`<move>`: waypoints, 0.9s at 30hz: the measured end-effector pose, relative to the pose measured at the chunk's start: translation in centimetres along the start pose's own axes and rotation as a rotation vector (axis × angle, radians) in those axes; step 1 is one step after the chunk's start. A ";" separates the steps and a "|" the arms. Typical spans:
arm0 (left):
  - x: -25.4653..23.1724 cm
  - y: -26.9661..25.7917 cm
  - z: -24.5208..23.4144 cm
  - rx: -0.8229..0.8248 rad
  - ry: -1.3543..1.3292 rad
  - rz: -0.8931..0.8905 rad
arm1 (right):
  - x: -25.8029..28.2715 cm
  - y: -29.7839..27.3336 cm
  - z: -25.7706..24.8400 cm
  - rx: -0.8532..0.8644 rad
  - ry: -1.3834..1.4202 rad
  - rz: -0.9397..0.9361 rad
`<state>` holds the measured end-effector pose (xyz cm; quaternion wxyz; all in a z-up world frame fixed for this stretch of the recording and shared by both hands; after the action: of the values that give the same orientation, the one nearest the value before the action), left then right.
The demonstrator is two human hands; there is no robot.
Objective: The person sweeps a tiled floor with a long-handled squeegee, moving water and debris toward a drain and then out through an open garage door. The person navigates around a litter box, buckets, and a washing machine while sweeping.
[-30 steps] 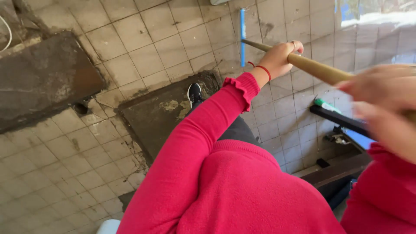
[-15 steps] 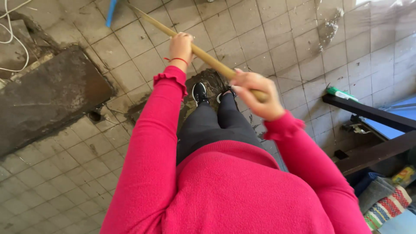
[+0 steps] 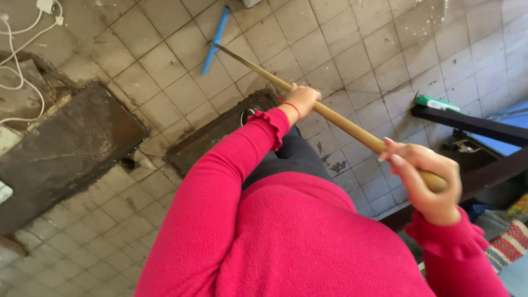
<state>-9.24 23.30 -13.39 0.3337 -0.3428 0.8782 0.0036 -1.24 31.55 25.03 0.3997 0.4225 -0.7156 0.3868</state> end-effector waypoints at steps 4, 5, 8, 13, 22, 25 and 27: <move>-7.1 1.9 0.5 -0.092 -0.235 0.107 | 3.5 -1.6 -3.6 -0.116 -0.132 0.040; -8.8 1.7 -0.3 -0.156 -0.298 0.182 | 4.4 -1.9 -4.2 -0.147 -0.179 0.045; -10.3 1.6 -2.7 -0.073 -0.420 0.086 | 5.3 -1.8 -5.1 -0.173 -0.180 -0.012; -9.9 0.1 -6.0 -0.221 -0.302 0.127 | 3.3 -1.3 -7.1 -0.078 -0.036 -0.139; 6.6 -0.5 -4.0 -0.039 0.206 0.075 | -6.6 0.4 2.5 -0.045 0.322 -0.113; 8.1 0.2 -2.6 0.142 0.210 0.065 | -7.7 0.1 3.9 -0.124 0.352 -0.077; 7.1 0.5 -1.0 0.229 0.213 0.074 | -8.2 -0.5 3.2 -0.152 0.337 -0.065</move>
<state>-13.97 19.16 -16.88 0.2752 -0.2683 0.9153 -0.1204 1.05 30.94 16.50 0.5567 0.3432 -0.6518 0.3840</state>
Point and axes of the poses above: each hand's wrist, its own y-axis towards the middle knuckle, its own z-axis out of the palm, x = y × z, the point moved 5 cm from there along y, towards the middle knuckle, and after that the axes turned 11 degrees about -x, right-handed, at the moved point
